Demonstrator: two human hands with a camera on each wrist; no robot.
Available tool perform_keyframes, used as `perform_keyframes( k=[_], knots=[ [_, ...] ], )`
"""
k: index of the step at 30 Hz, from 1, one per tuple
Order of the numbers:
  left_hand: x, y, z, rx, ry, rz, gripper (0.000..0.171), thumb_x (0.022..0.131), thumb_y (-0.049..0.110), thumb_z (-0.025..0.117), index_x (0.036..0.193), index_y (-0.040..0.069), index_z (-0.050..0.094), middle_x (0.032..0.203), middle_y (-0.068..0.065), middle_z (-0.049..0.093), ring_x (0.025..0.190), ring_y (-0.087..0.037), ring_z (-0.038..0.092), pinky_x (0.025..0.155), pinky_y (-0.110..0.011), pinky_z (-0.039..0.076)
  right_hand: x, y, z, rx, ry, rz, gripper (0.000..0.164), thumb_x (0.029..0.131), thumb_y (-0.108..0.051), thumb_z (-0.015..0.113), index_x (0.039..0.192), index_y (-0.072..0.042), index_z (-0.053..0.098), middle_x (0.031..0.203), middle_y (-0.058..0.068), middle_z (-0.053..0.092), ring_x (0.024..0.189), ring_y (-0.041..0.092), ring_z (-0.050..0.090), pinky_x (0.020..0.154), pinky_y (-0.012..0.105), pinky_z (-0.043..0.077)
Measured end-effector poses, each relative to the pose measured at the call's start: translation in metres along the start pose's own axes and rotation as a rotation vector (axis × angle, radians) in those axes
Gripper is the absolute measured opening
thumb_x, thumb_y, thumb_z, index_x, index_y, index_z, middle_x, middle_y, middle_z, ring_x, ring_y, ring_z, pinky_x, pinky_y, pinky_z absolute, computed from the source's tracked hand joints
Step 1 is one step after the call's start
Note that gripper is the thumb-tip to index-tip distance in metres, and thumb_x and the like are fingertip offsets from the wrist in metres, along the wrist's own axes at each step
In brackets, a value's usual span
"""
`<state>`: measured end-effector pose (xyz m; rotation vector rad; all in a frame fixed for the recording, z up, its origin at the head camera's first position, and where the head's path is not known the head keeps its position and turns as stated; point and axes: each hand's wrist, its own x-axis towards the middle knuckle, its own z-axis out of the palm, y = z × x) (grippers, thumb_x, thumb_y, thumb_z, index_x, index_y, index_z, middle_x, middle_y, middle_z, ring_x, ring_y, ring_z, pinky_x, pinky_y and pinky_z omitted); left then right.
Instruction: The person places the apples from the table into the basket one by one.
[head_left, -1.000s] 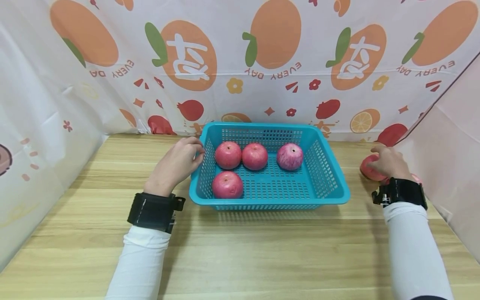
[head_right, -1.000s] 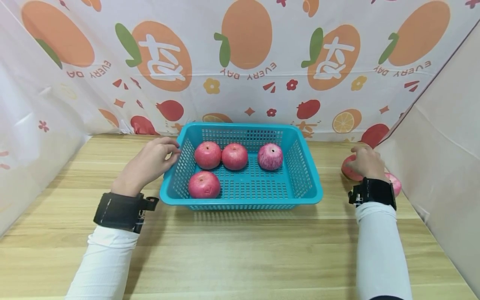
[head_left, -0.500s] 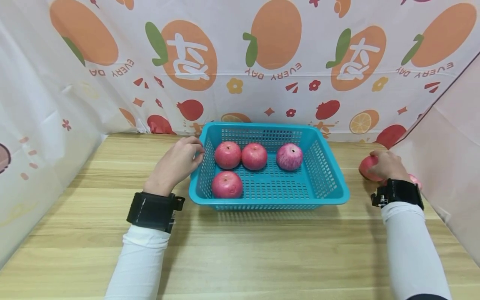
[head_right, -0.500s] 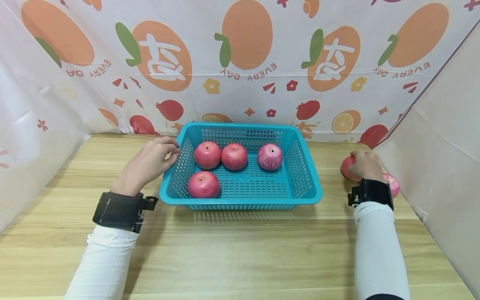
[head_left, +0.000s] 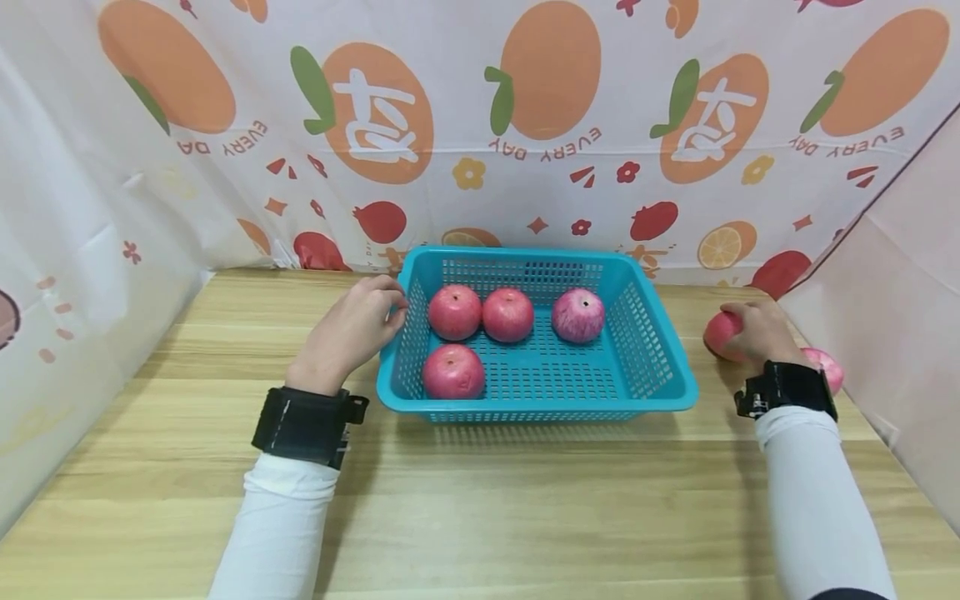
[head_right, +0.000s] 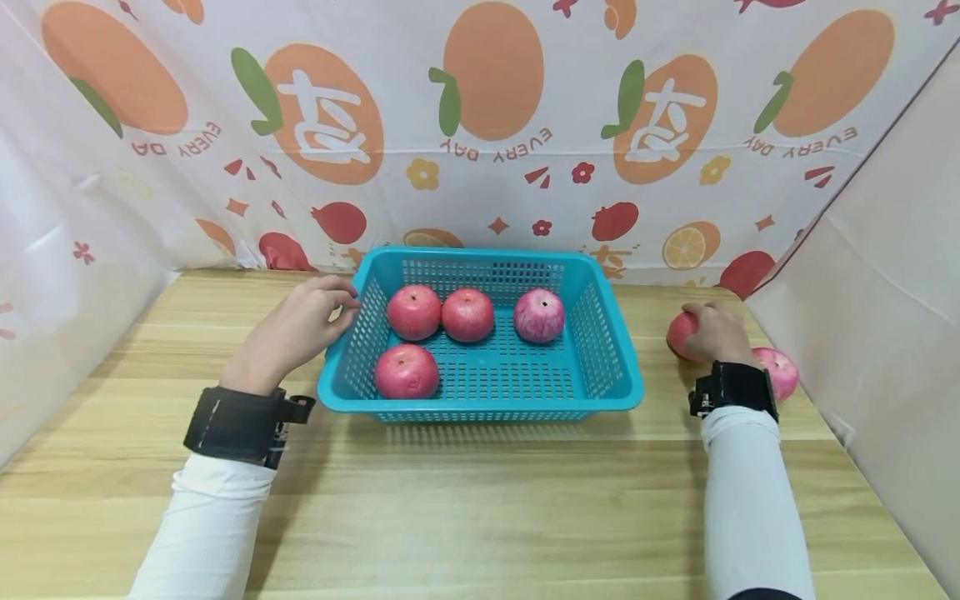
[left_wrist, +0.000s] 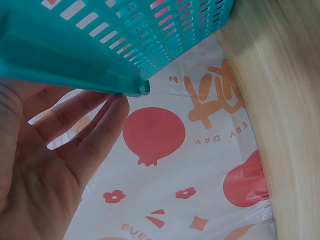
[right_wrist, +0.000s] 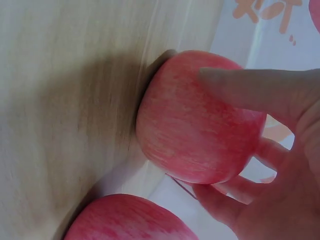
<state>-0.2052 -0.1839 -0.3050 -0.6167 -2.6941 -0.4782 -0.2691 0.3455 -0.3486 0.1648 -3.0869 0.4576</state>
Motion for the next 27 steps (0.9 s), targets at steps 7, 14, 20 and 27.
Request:
perform_keyframes(
  k=[7, 14, 20, 27],
  knots=[
    [0.0, -0.0006, -0.0005, 0.006, 0.017, 0.014, 0.024, 0.075, 0.007, 0.07, 0.096, -0.004, 0.065, 0.099, -0.017, 0.06, 0.091, -0.028, 0.052, 0.076, -0.044, 0.053, 0.0014, -0.0041, 0.0006, 0.054, -0.164, 0.01, 0.069, 0.073, -0.012, 0.066, 0.133, -0.002, 0.033, 0.124, 0.036, 0.023, 0.097, 0.052, 0.033, 0.078, 0.066, 0.041],
    [-0.0017, -0.0002, 0.0007, 0.001, 0.01, 0.008, 0.024, 0.075, 0.007, 0.07, 0.096, -0.004, 0.065, 0.099, -0.016, 0.06, 0.091, -0.028, 0.052, 0.076, -0.043, 0.053, 0.0019, -0.0043, 0.0061, 0.062, -0.208, 0.038, 0.071, 0.074, -0.015, 0.067, 0.133, -0.004, 0.031, 0.122, 0.035, 0.023, 0.097, 0.053, 0.031, 0.078, 0.064, 0.043],
    [-0.0017, 0.0002, 0.0004, 0.0, 0.004, 0.0, 0.025, 0.075, 0.007, 0.071, 0.097, -0.004, 0.065, 0.099, -0.017, 0.059, 0.092, -0.028, 0.052, 0.077, -0.044, 0.053, 0.0018, -0.0041, 0.0067, 0.074, -0.215, 0.053, 0.071, 0.074, -0.015, 0.066, 0.134, -0.005, 0.029, 0.124, 0.034, 0.021, 0.098, 0.053, 0.029, 0.077, 0.065, 0.042],
    [0.0001, -0.0003, 0.0004, 0.001, 0.007, 0.008, 0.023, 0.075, 0.006, 0.07, 0.095, -0.004, 0.065, 0.098, -0.016, 0.059, 0.091, -0.028, 0.052, 0.077, -0.043, 0.053, 0.0015, -0.0038, 0.0059, 0.066, -0.22, 0.056, 0.071, 0.075, -0.017, 0.065, 0.134, -0.005, 0.029, 0.124, 0.036, 0.019, 0.099, 0.055, 0.026, 0.077, 0.066, 0.041]
  ],
)
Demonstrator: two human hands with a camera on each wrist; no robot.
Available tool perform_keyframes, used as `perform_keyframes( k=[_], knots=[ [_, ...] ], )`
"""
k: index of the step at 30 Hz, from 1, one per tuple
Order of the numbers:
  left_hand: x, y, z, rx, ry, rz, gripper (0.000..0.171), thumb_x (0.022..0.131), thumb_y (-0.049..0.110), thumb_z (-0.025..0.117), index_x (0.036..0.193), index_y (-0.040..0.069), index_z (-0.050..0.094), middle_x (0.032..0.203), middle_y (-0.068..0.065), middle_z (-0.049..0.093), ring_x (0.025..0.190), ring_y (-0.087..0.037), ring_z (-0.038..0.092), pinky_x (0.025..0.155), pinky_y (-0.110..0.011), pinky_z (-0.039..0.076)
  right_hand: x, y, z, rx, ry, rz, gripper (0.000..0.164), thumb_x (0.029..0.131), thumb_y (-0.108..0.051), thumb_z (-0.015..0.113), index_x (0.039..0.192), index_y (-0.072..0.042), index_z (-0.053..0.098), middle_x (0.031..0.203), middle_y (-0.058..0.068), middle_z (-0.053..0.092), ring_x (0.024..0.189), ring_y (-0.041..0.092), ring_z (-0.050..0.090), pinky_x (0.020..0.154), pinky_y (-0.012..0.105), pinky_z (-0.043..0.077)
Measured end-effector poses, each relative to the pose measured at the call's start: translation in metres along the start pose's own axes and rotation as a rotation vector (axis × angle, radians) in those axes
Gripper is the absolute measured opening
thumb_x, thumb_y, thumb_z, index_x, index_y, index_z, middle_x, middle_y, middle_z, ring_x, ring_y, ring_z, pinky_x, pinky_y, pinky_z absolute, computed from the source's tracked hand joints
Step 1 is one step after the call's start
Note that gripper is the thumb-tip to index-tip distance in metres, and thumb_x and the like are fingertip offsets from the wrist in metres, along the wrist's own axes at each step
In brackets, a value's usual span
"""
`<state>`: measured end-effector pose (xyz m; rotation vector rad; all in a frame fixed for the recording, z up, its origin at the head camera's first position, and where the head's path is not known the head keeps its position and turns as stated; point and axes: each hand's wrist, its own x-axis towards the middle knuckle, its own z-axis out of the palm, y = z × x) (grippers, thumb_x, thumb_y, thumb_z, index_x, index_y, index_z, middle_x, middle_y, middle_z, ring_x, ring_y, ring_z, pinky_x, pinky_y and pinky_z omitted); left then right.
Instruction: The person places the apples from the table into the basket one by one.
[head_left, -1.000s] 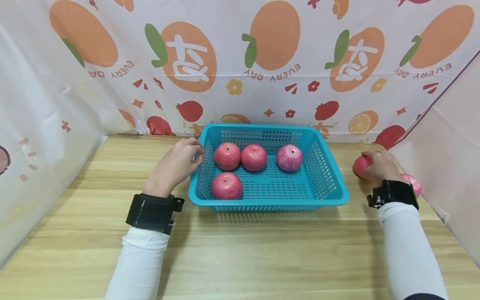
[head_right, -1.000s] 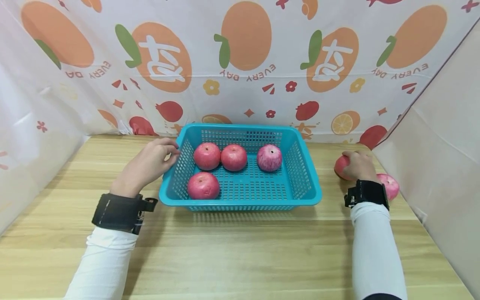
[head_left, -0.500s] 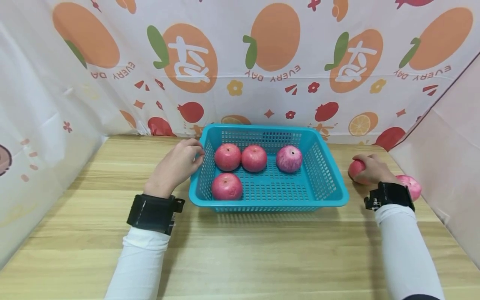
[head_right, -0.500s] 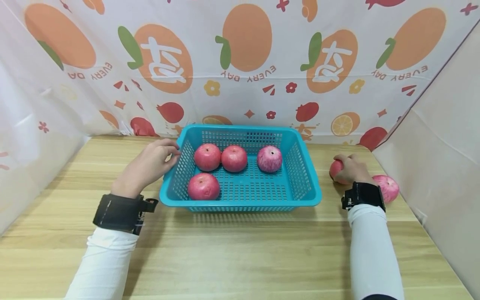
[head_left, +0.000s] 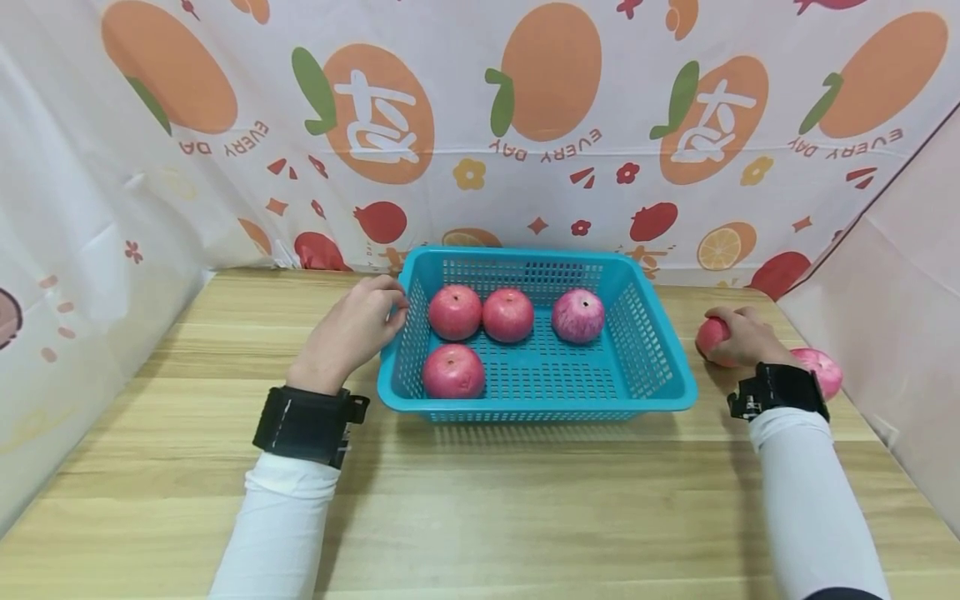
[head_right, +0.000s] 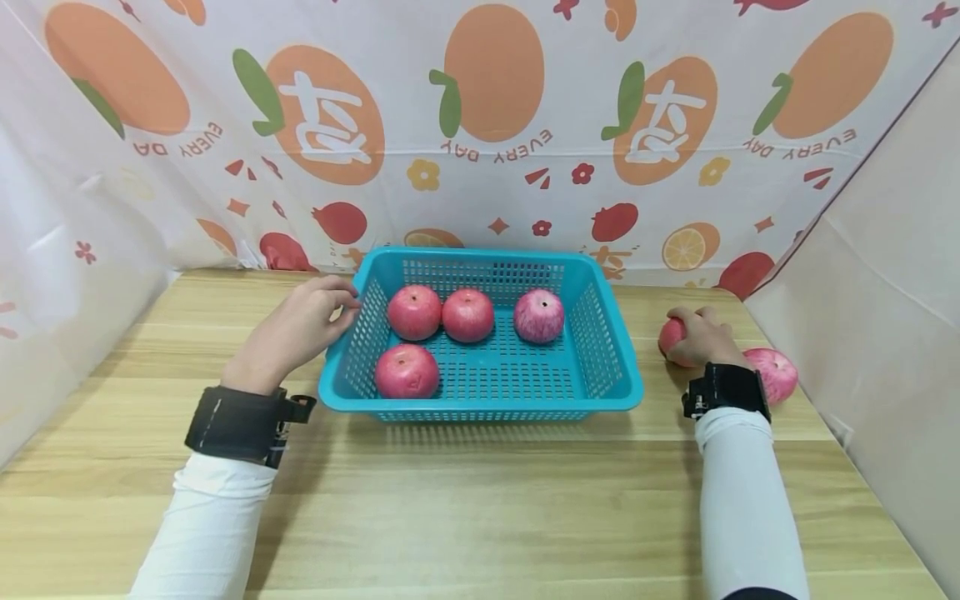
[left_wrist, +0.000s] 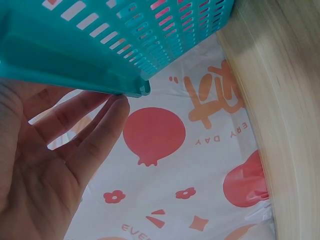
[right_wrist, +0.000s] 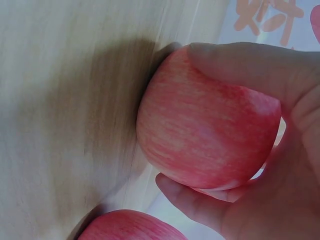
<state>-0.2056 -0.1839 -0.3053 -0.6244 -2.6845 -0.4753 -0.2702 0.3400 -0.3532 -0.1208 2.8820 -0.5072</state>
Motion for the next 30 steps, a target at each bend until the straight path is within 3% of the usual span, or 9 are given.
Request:
perform_keyframes(
  k=[10, 19, 26, 30],
  knots=[
    [0.001, 0.0, -0.001, -0.004, -0.008, 0.012, 0.019, 0.076, 0.005, 0.069, 0.093, -0.004, 0.066, 0.096, -0.016, 0.059, 0.091, -0.028, 0.052, 0.078, -0.043, 0.052, -0.003, -0.002, 0.0, -0.004, 0.101, -0.032, 0.071, 0.072, -0.015, 0.068, 0.133, -0.002, 0.034, 0.119, 0.035, 0.028, 0.095, 0.051, 0.036, 0.076, 0.065, 0.043],
    [0.001, -0.002, -0.001, -0.007, -0.005, 0.007, 0.02, 0.076, 0.006, 0.069, 0.093, -0.004, 0.066, 0.097, -0.016, 0.06, 0.091, -0.028, 0.052, 0.078, -0.043, 0.052, -0.001, -0.005, -0.006, 0.03, 0.129, -0.038, 0.076, 0.072, -0.017, 0.071, 0.135, -0.002, 0.031, 0.123, 0.037, 0.025, 0.099, 0.052, 0.031, 0.075, 0.065, 0.044],
    [0.0, -0.001, -0.001, -0.005, -0.007, 0.001, 0.019, 0.076, 0.006, 0.069, 0.093, -0.003, 0.066, 0.097, -0.016, 0.059, 0.091, -0.028, 0.051, 0.078, -0.042, 0.052, -0.007, -0.01, -0.011, 0.023, 0.248, -0.084, 0.077, 0.068, -0.016, 0.075, 0.132, 0.0, 0.036, 0.128, 0.032, 0.028, 0.108, 0.048, 0.025, 0.076, 0.068, 0.041],
    [0.0, -0.001, -0.001, -0.004, -0.009, 0.001, 0.019, 0.076, 0.006, 0.068, 0.093, -0.003, 0.066, 0.098, -0.016, 0.059, 0.091, -0.028, 0.051, 0.078, -0.043, 0.052, -0.011, -0.014, -0.016, 0.042, 0.259, -0.081, 0.079, 0.069, -0.018, 0.075, 0.134, -0.002, 0.035, 0.127, 0.032, 0.029, 0.104, 0.049, 0.029, 0.074, 0.067, 0.043]
  ],
)
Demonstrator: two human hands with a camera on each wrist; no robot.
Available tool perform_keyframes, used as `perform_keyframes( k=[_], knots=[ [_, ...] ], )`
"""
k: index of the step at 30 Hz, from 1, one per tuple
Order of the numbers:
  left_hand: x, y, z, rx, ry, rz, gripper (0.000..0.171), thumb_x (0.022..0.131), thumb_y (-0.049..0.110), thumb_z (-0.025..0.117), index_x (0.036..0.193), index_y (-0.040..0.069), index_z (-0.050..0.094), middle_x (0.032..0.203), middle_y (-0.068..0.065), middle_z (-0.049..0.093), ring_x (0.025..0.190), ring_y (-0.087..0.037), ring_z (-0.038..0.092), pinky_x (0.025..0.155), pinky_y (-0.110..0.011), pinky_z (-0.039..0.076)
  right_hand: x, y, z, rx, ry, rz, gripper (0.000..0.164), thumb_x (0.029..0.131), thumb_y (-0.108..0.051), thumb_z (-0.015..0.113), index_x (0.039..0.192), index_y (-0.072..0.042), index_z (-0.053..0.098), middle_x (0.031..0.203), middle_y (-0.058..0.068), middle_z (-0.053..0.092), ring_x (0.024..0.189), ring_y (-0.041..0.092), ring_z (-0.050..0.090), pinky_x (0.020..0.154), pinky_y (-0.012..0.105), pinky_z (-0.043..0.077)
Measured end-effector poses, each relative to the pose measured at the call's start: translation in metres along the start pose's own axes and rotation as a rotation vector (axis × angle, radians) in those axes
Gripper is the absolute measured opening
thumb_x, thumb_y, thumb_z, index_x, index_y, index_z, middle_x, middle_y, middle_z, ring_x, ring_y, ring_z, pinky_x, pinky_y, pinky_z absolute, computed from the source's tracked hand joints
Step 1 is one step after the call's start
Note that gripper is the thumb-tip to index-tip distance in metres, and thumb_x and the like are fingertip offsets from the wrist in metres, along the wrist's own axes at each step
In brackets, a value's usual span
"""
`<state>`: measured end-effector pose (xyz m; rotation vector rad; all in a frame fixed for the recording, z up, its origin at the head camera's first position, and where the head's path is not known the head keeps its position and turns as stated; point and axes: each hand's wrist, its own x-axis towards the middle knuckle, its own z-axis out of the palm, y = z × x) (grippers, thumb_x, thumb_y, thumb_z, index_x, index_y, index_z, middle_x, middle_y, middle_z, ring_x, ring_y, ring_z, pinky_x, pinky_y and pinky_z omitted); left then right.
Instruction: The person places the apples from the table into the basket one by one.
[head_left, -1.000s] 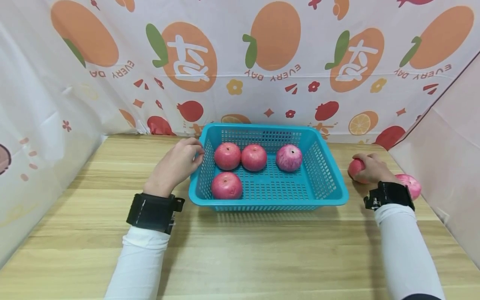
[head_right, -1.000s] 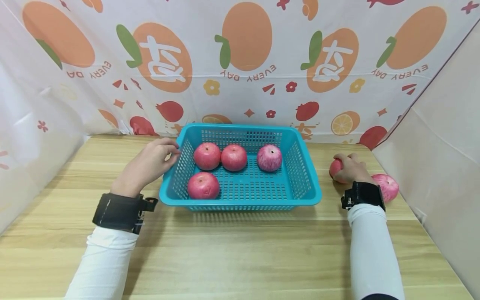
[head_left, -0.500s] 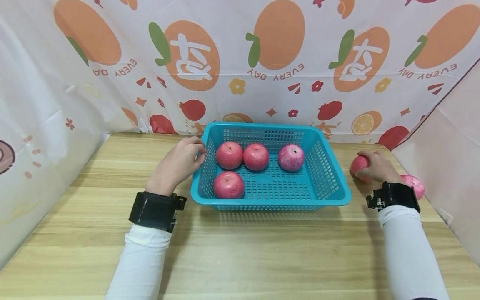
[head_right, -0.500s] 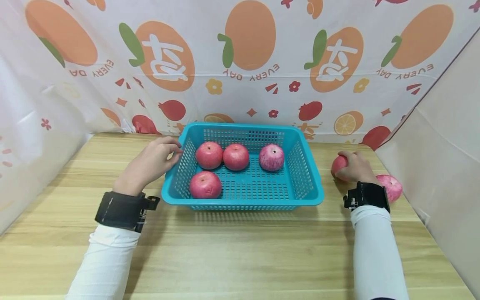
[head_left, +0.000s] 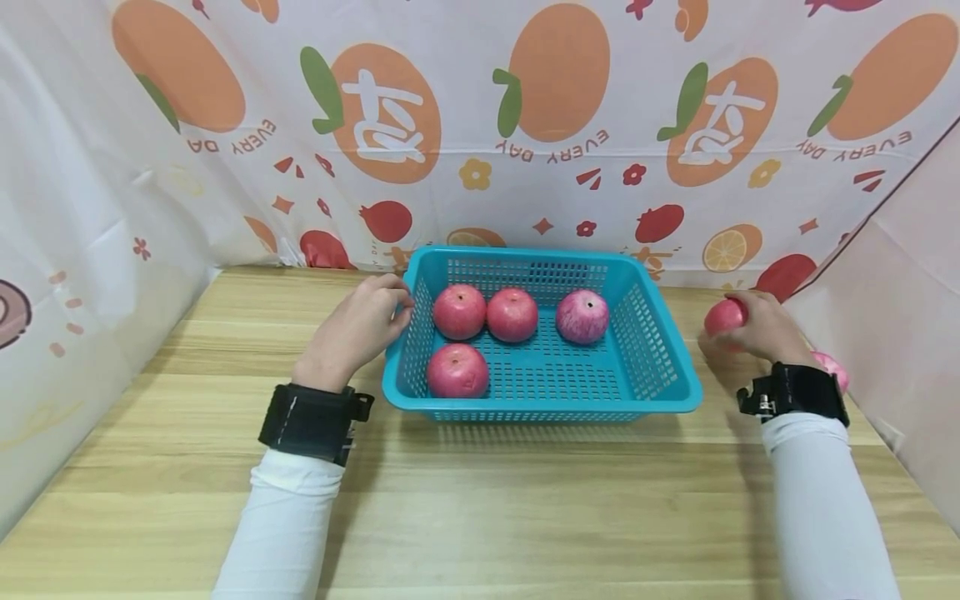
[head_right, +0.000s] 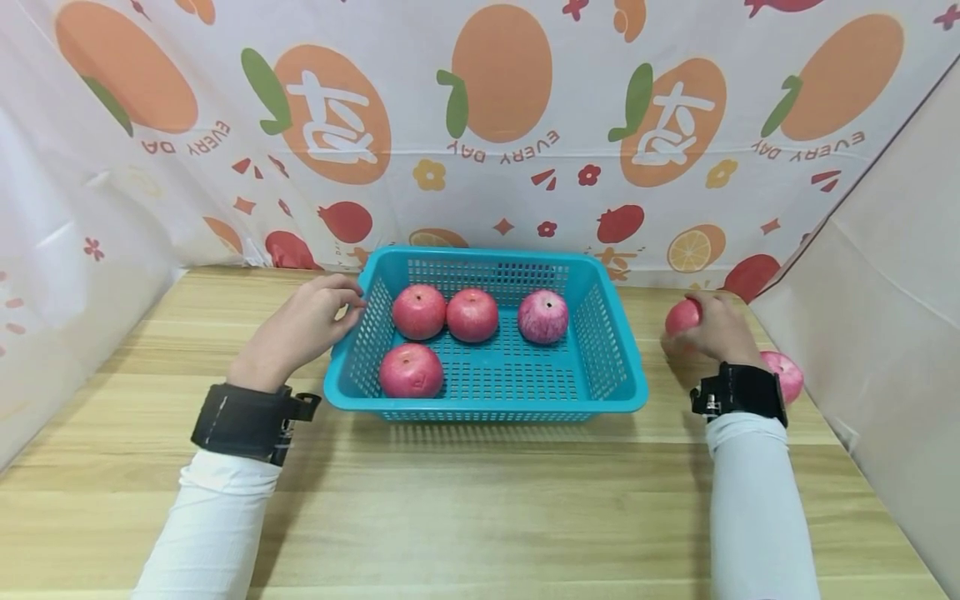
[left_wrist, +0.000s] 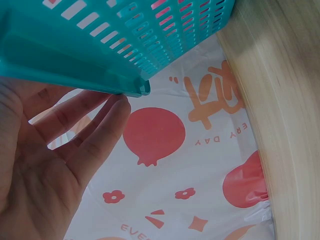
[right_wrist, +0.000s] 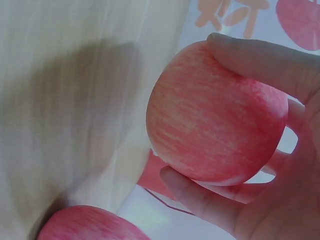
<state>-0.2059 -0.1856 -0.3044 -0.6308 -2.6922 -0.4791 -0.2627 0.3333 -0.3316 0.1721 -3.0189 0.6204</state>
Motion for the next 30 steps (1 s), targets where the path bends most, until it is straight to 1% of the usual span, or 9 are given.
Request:
perform_keyframes(
  k=[6, 12, 21, 30],
  knots=[
    [-0.001, 0.0, 0.0, 0.002, -0.001, 0.002, 0.02, 0.076, 0.006, 0.069, 0.094, -0.003, 0.066, 0.098, -0.016, 0.059, 0.091, -0.028, 0.051, 0.077, -0.042, 0.053, 0.002, -0.008, -0.009, 0.012, 0.038, -0.024, 0.075, 0.069, -0.017, 0.075, 0.131, -0.003, 0.036, 0.118, 0.031, 0.034, 0.098, 0.048, 0.034, 0.071, 0.066, 0.045],
    [-0.001, 0.001, 0.0, 0.007, 0.006, 0.004, 0.019, 0.076, 0.006, 0.069, 0.093, -0.003, 0.066, 0.097, -0.015, 0.059, 0.091, -0.027, 0.051, 0.077, -0.042, 0.053, 0.006, -0.018, -0.018, 0.004, 0.076, -0.044, 0.073, 0.07, -0.018, 0.073, 0.131, -0.002, 0.037, 0.121, 0.031, 0.033, 0.101, 0.048, 0.032, 0.072, 0.067, 0.043],
    [0.0, 0.002, -0.001, 0.007, 0.001, -0.001, 0.02, 0.077, 0.007, 0.069, 0.094, -0.003, 0.066, 0.097, -0.016, 0.059, 0.09, -0.027, 0.051, 0.077, -0.042, 0.053, 0.006, -0.028, -0.024, 0.002, 0.082, -0.043, 0.076, 0.07, -0.018, 0.073, 0.134, -0.004, 0.035, 0.124, 0.031, 0.031, 0.104, 0.048, 0.028, 0.069, 0.068, 0.044],
    [-0.001, 0.002, -0.001, 0.011, 0.001, -0.002, 0.019, 0.077, 0.007, 0.069, 0.093, -0.003, 0.066, 0.097, -0.015, 0.059, 0.091, -0.027, 0.051, 0.077, -0.041, 0.053, 0.005, -0.032, -0.025, 0.009, 0.084, -0.055, 0.077, 0.07, -0.018, 0.074, 0.135, -0.005, 0.035, 0.124, 0.03, 0.031, 0.105, 0.048, 0.028, 0.07, 0.067, 0.045]
  ],
)
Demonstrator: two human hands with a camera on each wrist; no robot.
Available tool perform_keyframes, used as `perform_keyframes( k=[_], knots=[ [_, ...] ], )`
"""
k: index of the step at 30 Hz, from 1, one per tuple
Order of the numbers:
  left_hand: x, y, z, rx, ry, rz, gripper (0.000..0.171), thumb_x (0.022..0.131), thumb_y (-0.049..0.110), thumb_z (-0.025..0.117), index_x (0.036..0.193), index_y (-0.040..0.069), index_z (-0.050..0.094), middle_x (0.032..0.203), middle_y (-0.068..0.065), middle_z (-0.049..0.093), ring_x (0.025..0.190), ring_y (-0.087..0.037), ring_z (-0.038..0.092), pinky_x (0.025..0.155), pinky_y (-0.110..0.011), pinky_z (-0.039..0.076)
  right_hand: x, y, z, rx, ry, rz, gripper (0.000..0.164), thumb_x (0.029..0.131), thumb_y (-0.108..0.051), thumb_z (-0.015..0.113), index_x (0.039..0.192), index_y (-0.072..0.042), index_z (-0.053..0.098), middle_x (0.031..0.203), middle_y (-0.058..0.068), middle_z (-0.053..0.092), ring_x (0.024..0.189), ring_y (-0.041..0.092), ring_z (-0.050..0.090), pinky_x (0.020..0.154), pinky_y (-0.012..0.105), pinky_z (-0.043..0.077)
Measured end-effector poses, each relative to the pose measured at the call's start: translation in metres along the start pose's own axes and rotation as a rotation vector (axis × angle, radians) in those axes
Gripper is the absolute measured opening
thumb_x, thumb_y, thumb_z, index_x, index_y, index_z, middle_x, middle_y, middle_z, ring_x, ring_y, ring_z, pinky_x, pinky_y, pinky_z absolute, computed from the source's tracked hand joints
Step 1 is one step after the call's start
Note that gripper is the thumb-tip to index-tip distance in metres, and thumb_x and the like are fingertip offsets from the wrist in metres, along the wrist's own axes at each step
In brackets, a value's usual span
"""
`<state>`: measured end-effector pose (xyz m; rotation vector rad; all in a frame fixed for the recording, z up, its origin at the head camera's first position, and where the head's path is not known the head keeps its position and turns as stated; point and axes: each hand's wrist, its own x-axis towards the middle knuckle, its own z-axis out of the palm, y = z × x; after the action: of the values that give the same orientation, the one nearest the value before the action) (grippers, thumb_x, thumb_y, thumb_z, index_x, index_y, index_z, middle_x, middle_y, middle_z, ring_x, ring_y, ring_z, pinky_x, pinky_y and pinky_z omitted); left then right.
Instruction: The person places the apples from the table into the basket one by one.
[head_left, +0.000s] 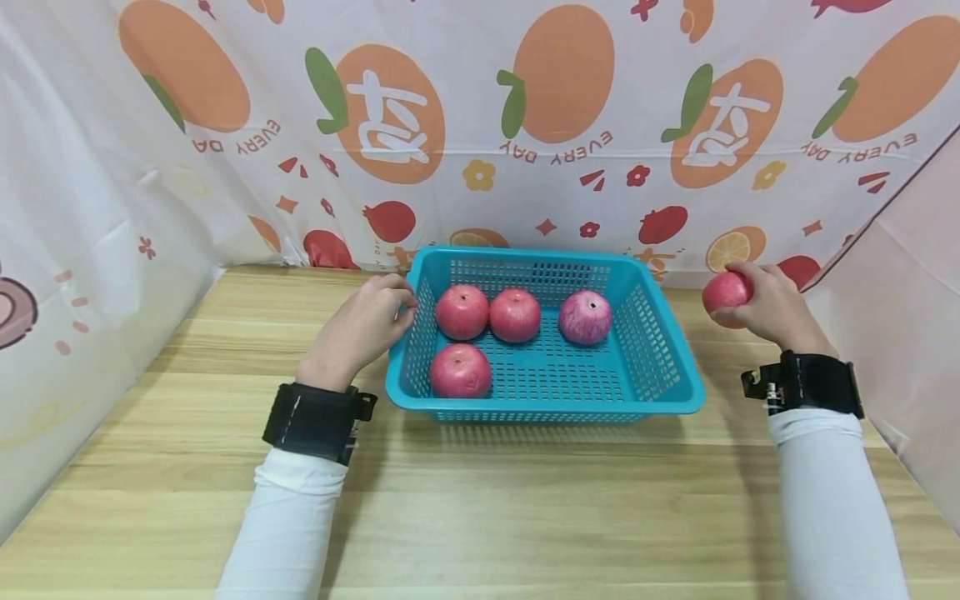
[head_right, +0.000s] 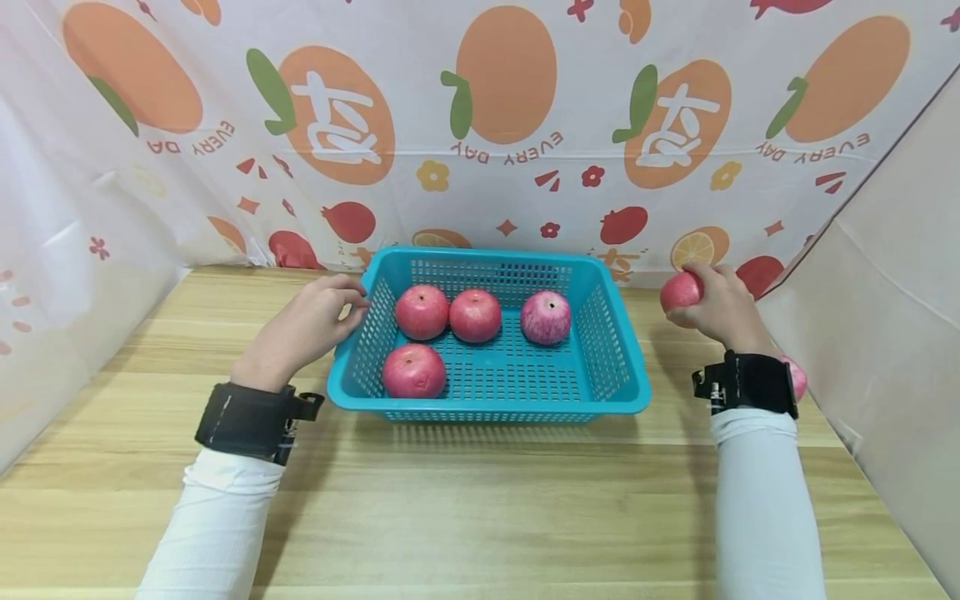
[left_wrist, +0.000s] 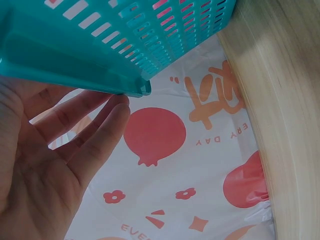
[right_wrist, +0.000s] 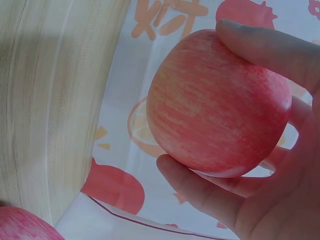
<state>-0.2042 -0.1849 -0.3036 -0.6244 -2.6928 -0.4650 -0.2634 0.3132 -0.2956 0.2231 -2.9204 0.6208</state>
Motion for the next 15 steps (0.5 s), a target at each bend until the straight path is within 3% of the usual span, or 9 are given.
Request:
perform_keyframes(
  k=[15],
  knots=[
    [0.0006, 0.0007, -0.001, -0.004, -0.005, -0.009, 0.021, 0.076, 0.007, 0.069, 0.094, -0.003, 0.066, 0.098, -0.016, 0.059, 0.092, -0.028, 0.051, 0.078, -0.042, 0.053, -0.0005, -0.0065, -0.005, 0.005, -0.004, -0.018, 0.078, 0.07, -0.019, 0.075, 0.135, -0.006, 0.035, 0.123, 0.03, 0.032, 0.104, 0.048, 0.029, 0.07, 0.067, 0.045]
  ],
)
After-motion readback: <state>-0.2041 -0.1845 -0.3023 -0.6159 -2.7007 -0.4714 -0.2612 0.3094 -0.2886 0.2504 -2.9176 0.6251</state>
